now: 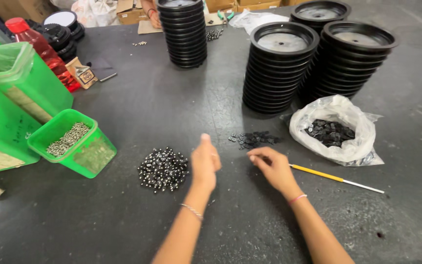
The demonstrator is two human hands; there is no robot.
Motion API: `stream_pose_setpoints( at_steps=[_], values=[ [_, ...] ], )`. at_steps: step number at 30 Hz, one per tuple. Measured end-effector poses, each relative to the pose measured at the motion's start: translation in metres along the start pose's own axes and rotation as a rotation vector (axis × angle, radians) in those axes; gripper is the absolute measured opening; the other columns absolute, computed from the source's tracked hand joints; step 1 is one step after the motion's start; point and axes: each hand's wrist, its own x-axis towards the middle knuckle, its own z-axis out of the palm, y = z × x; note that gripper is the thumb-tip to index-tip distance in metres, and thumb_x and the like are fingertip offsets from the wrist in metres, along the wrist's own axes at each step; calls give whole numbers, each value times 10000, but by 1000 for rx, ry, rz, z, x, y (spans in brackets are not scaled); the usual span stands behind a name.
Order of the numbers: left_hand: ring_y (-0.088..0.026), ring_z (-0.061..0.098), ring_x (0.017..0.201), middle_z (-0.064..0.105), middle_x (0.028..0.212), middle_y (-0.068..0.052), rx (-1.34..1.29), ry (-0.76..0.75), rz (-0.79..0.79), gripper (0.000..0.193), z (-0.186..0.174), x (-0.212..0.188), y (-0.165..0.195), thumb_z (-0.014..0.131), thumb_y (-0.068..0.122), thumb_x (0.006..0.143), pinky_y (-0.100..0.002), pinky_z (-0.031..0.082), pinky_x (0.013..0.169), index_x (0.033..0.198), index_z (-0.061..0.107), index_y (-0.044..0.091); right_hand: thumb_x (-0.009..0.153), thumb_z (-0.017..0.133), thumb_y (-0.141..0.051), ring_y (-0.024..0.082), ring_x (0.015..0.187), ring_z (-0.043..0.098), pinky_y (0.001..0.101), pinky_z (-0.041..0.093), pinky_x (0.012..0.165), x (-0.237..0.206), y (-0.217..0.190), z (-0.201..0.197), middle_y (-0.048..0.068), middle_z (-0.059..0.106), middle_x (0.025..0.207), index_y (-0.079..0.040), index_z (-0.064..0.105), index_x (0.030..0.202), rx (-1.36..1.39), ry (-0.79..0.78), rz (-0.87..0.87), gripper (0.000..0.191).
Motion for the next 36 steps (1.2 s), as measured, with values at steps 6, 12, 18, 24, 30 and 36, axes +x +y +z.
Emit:
stream_pose_setpoints(
  at_steps=[6, 12, 18, 24, 30, 36],
  values=[
    [-88, 425, 445, 446, 539, 12, 282, -60, 184, 537, 36, -5, -52, 486, 411, 1065, -276, 344, 422, 636, 464, 88, 893, 671, -42, 206, 874, 703, 315, 548, 776, -1, 1, 6, 72, 722, 1050, -52, 744, 1038, -148, -113, -49, 163],
    [-97, 582, 607, 611, 642, -23, 342, -172, 206, 484, 22, -5, -55, 493, 357, 1051, -258, 507, 587, 699, 581, 37, 899, 590, 40, 285, 980, 698, 350, 543, 859, -3, 5, 24, 118, 706, 1087, -16, 696, 1060, -111, -108, -179, 201],
    [-129, 619, 758, 706, 784, -94, 261, -358, 266, 499, 15, -7, -47, 505, 296, 1075, -282, 484, 727, 689, 584, -10, 885, 560, 65, 273, 968, 701, 343, 543, 867, 2, 1, 23, 118, 700, 1070, -19, 691, 1088, -99, -97, -148, 256],
    [-179, 658, 826, 709, 830, -120, 153, -350, 304, 493, 14, -16, -41, 463, 262, 1106, -321, 527, 834, 759, 644, -39, 862, 527, 101, 239, 888, 698, 324, 552, 852, 2, -6, 22, 116, 698, 996, -45, 721, 1109, -74, -81, -110, 347],
    [-217, 697, 1060, 751, 1083, -140, 51, -259, 258, 442, 16, -23, -32, 427, 261, 1085, -348, 515, 1009, 1088, 711, -78, 857, 554, 94, 275, 943, 662, 363, 532, 882, 0, -13, 26, 107, 689, 1031, -53, 709, 1112, -199, -7, -246, 333],
    [-213, 640, 1220, 701, 1266, -151, 88, -218, 263, 450, 10, -34, -26, 422, 282, 1073, -341, 453, 1104, 1214, 677, -61, 913, 624, -40, 320, 1065, 634, 401, 504, 932, -3, -24, 29, 106, 712, 1120, -56, 712, 1136, -305, -10, -363, 241]
  ],
)
